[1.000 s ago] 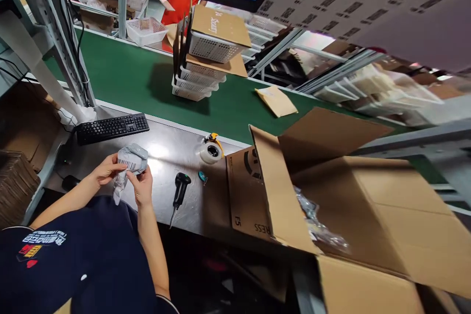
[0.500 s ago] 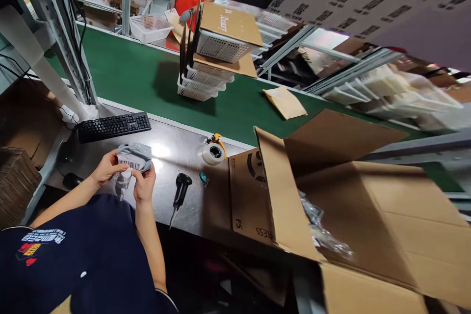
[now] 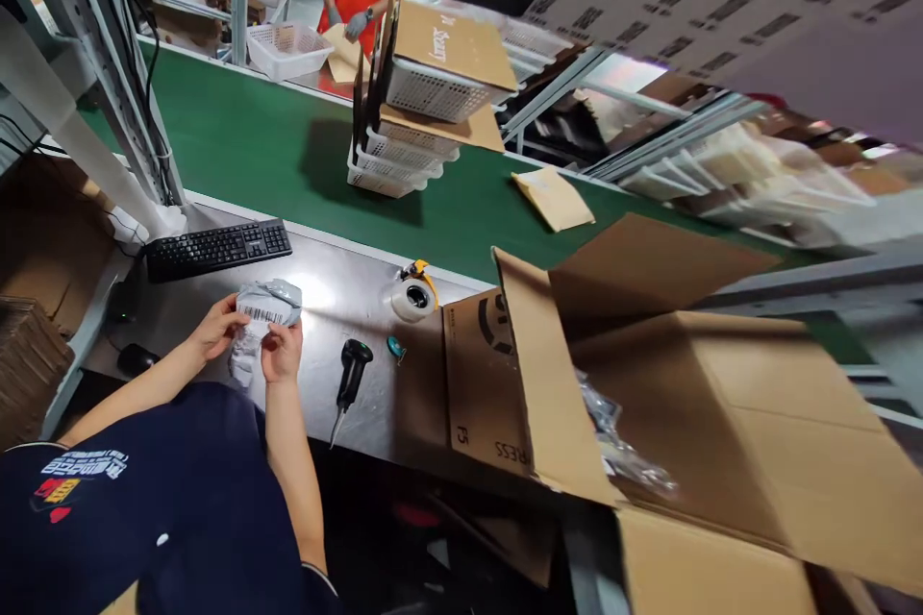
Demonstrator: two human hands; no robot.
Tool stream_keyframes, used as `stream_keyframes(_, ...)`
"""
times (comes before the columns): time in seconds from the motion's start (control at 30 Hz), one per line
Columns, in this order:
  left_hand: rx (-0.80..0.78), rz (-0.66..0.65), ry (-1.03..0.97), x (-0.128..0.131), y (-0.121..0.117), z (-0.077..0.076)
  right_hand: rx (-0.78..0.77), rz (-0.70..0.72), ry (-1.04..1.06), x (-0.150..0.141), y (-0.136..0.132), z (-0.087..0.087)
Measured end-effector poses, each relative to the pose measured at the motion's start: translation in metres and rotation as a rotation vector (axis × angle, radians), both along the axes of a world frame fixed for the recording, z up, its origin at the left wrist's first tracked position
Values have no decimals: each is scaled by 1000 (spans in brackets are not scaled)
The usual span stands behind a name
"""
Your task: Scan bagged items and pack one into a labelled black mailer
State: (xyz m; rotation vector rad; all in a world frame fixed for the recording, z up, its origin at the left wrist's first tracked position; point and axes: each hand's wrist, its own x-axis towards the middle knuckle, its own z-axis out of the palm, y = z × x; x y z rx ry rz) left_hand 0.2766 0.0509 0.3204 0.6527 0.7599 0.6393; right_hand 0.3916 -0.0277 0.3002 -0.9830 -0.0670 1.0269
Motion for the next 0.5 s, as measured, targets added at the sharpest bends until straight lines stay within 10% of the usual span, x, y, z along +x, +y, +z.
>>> stream_keyframes(0.13, 16, -129, 13, 0, -8, -26, 14, 30, -66, 0, 0, -10)
stream_keyframes(0.3, 148, -83, 169, 7, -2, -78, -83, 132, -314, 27, -4, -68)
stream_keyframes(0.5, 250, 180, 269, -47, 22, -52, -243, 79, -543, 10, 22, -122)
